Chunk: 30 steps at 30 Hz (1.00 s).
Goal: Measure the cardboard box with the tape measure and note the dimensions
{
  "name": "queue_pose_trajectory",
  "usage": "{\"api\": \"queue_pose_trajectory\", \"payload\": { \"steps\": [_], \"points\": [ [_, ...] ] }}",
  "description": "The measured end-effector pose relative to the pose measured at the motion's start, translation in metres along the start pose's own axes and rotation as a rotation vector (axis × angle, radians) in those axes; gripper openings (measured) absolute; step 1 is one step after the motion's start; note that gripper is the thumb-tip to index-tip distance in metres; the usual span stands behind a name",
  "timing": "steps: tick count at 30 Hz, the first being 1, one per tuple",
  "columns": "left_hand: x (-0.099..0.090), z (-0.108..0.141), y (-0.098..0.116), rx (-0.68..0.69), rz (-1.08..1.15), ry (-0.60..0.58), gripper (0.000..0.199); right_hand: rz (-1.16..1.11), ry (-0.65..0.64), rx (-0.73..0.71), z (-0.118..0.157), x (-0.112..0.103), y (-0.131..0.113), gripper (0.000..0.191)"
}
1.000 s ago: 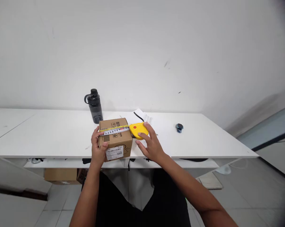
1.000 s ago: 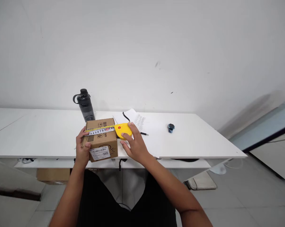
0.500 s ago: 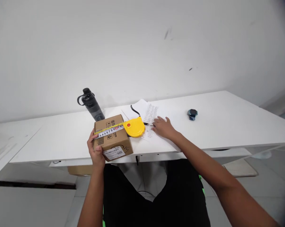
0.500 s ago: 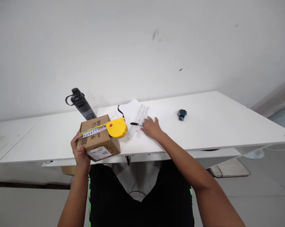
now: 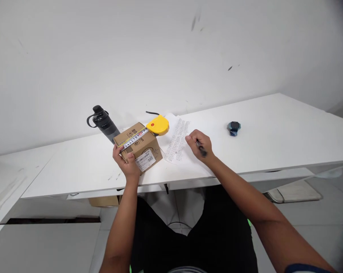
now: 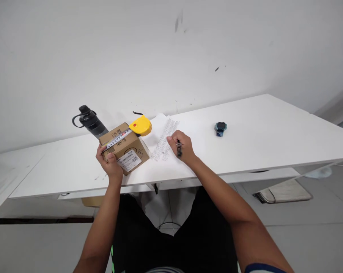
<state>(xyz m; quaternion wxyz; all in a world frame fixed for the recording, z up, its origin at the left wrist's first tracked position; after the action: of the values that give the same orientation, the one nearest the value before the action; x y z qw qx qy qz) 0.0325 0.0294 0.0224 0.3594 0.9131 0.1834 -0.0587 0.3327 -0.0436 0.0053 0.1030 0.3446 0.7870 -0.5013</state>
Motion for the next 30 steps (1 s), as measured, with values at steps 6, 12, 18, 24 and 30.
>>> {"api": "queue_pose_trajectory", "payload": {
  "steps": [6, 12, 18, 24, 30],
  "points": [
    [0.005, -0.004, 0.001, 0.019, -0.019, -0.013, 0.049, -0.272, -0.235, 0.2, 0.029, 0.033, -0.003, 0.056],
    [0.007, -0.004, 0.001, 0.032, 0.025, -0.014, 0.051, -0.278, -0.301, 0.316, 0.033, 0.052, 0.016, 0.043],
    [0.008, -0.003, -0.001, 0.05, -0.002, -0.027, 0.053, -0.177, -0.384, 0.267, 0.031, 0.054, 0.01, 0.04],
    [0.007, -0.001, -0.001, 0.082, 0.002, -0.019, 0.052, -0.112, -0.403, 0.272, 0.03, 0.057, 0.01, 0.039],
    [0.006, 0.001, -0.001, 0.077, -0.004, -0.015, 0.053, -0.087, -0.384, 0.283, 0.032, 0.056, 0.011, 0.039]
  ]
}}
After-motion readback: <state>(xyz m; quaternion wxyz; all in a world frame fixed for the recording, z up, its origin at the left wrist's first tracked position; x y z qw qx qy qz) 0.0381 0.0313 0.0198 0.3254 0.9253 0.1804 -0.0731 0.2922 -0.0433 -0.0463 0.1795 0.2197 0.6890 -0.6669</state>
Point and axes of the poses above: each hand's wrist, its own z-axis away from the middle knuckle, its own x-axis out of the palm, y = z × x, the point moved 6 cm from there along -z, towards the middle knuckle, and after that the axes turned 12 degrees about -y, right-handed, at the moved point
